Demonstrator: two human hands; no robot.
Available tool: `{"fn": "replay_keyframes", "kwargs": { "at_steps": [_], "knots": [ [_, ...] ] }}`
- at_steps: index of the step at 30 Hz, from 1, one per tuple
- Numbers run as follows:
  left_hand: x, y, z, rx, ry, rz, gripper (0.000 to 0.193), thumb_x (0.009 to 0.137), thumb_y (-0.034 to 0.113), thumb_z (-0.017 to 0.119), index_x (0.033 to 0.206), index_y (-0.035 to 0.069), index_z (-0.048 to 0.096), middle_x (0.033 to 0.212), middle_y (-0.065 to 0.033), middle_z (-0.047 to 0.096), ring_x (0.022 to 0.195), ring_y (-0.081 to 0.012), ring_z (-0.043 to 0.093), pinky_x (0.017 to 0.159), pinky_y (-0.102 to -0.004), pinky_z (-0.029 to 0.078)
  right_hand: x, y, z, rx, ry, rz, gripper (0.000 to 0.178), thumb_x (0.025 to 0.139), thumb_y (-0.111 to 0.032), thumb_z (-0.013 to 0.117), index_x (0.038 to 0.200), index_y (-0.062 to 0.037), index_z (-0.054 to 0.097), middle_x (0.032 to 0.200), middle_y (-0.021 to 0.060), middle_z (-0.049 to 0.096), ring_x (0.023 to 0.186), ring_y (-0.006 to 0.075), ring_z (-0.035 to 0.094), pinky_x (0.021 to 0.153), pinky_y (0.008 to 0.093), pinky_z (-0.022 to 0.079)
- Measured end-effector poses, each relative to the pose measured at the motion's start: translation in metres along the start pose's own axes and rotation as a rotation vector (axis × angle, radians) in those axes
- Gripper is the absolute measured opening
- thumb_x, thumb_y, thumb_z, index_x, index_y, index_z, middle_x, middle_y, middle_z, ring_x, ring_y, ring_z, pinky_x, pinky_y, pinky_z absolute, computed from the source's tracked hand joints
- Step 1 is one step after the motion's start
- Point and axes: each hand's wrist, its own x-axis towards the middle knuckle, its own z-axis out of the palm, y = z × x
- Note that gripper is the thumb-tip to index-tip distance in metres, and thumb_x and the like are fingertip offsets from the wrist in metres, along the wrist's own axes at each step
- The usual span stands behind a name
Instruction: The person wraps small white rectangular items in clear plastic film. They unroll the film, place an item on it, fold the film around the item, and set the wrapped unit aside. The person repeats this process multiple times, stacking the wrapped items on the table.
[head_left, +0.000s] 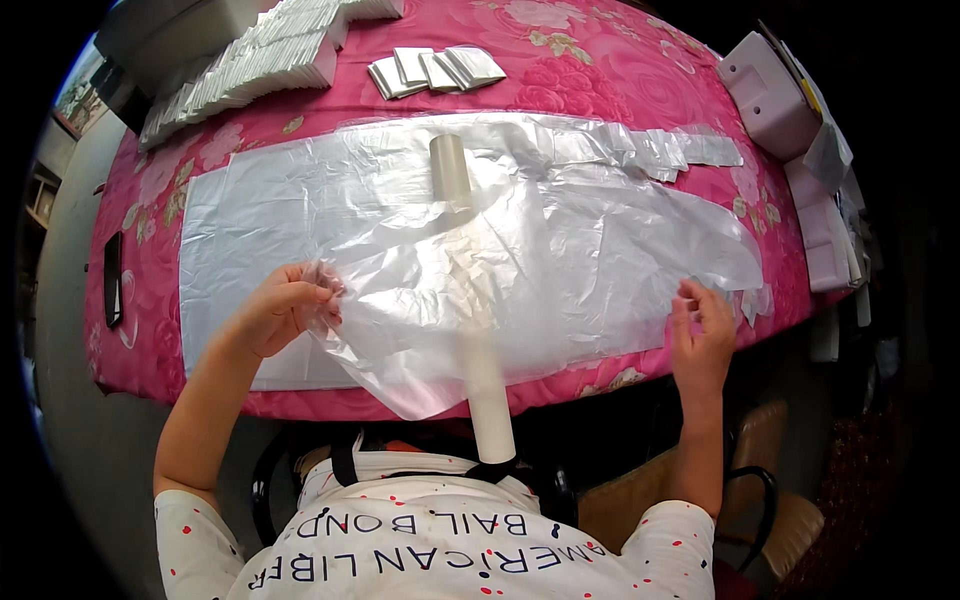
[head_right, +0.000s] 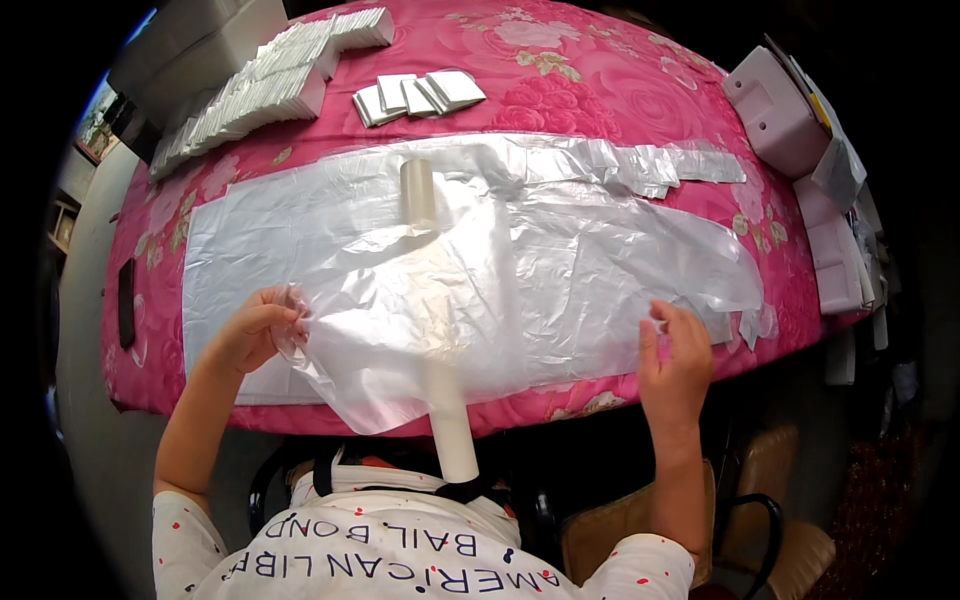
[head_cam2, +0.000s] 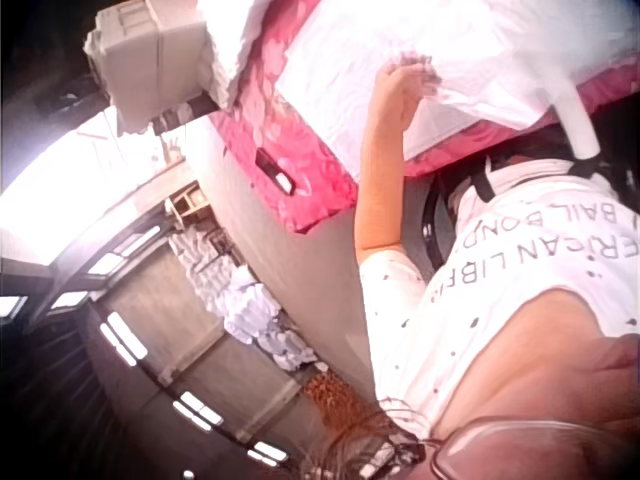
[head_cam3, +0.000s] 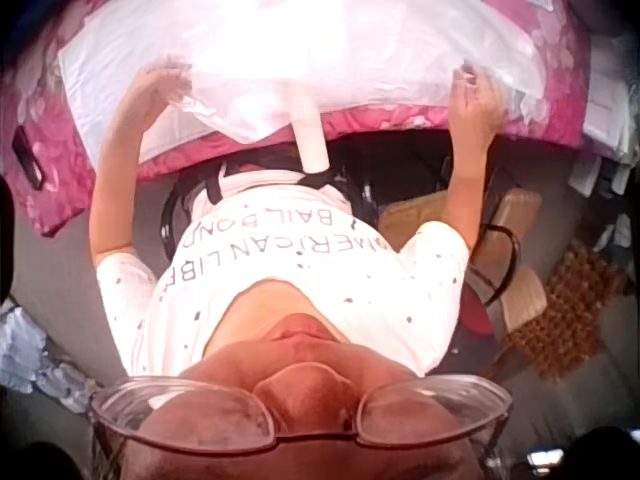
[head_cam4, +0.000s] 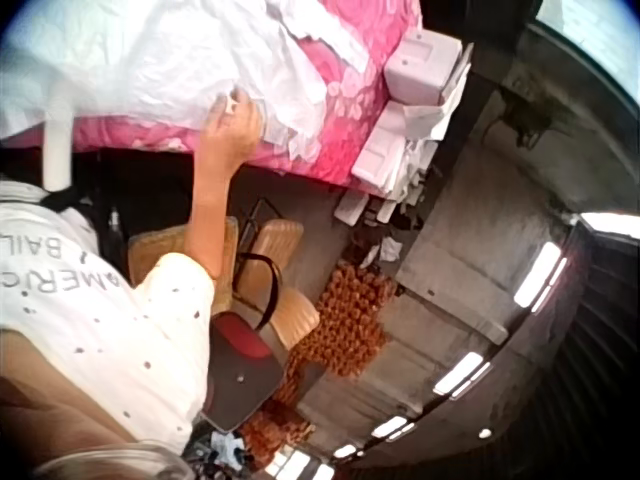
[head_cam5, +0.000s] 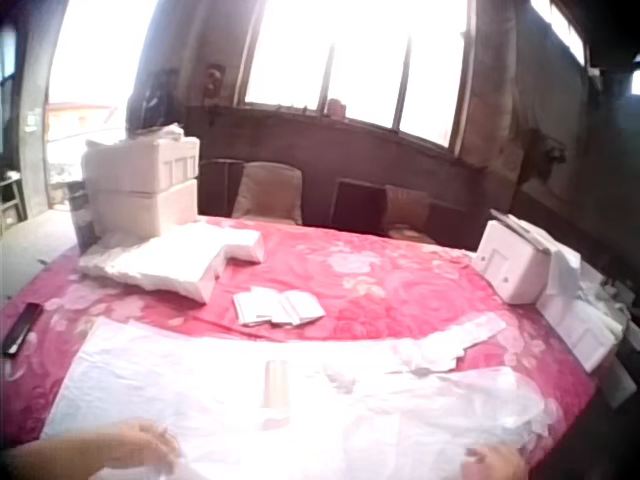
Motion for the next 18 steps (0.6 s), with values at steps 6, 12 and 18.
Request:
{"fn": "replay_keyframes", "kwargs": {
  "at_steps": [6, 12, 18],
  "knots": [
    [-0.038, 0.035, -0.078, 0.44, 0.229, -0.149, 0.021, 0.075, 0.002, 0.058, 0.095, -0.002, 0.056, 0.084, -0.0116, 0.064, 0.075, -0.0188, 0.063, 0.067, -0.0289, 0.05, -0.087, -0.098, 0.053, 0.372, -0.73, 0.128, 0.044, 0.073, -0.045, 0.068, 0.079, -0.0023, 0.062, 0.066, 0.014, 0.062, 0.06, 0.028, 0.063, 0.056, 0.0353, 0.049],
    [-0.043, 0.047, -0.098, 0.515, 0.334, -0.158, 0.016, 0.074, 0.0, 0.054, 0.09, -0.002, 0.056, 0.083, -0.0116, 0.064, 0.073, -0.0175, 0.063, 0.064, -0.028, 0.05, -0.086, -0.102, 0.054, 0.462, -0.843, 0.305, 0.042, 0.074, -0.038, 0.066, 0.087, 0.0019, 0.064, 0.071, 0.0182, 0.064, 0.065, 0.0313, 0.064, 0.061, 0.0358, 0.05],
    [-0.04, 0.049, -0.098, 0.845, 0.354, -0.179, 0.018, 0.075, 0.001, 0.056, 0.092, -0.002, 0.056, 0.082, -0.0089, 0.064, 0.074, -0.0175, 0.063, 0.067, -0.0275, 0.05, -0.085, -0.088, 0.044, 0.422, -0.749, 0.362, 0.04, 0.074, -0.036, 0.066, 0.088, 0.0011, 0.064, 0.071, 0.0185, 0.064, 0.066, 0.0306, 0.065, 0.062, 0.035, 0.05]
  ]
}}
